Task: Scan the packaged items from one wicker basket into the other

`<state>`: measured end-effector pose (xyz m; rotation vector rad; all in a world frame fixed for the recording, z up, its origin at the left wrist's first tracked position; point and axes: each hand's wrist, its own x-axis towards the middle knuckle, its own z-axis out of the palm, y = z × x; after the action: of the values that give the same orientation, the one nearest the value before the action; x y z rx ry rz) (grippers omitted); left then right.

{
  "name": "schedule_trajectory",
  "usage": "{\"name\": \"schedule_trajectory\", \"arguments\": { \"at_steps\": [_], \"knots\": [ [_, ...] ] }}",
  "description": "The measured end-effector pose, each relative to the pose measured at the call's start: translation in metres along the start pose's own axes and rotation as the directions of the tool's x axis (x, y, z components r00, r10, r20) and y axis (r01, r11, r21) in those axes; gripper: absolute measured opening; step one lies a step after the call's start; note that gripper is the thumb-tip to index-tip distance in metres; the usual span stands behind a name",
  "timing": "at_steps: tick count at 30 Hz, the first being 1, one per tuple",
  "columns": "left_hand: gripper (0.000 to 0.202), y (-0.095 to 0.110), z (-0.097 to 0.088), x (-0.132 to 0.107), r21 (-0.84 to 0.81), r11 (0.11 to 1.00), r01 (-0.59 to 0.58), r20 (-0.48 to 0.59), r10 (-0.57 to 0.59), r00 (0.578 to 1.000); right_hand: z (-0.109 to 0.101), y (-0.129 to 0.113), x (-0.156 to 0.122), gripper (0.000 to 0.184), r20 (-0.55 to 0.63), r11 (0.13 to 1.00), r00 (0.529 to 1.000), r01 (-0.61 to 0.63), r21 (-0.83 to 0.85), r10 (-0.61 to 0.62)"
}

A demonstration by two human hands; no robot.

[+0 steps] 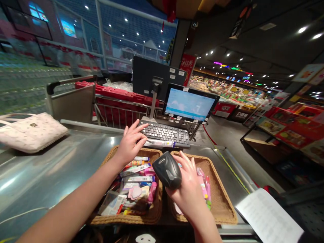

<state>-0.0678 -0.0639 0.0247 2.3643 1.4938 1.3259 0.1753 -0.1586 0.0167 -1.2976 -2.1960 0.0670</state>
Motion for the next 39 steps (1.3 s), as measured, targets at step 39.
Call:
{"name": "schedule_trajectory", "arguments": {
  "at_steps": [39],
  "knots": [
    [0.035,-0.062,0.007,-0.127,0.009,0.968,0.253,0.429,-0.232,0.873,0.042,-0.005,0.011,0.048,0.147,0.979,0.978,-0.167,0.121,0.148]
  ]
}}
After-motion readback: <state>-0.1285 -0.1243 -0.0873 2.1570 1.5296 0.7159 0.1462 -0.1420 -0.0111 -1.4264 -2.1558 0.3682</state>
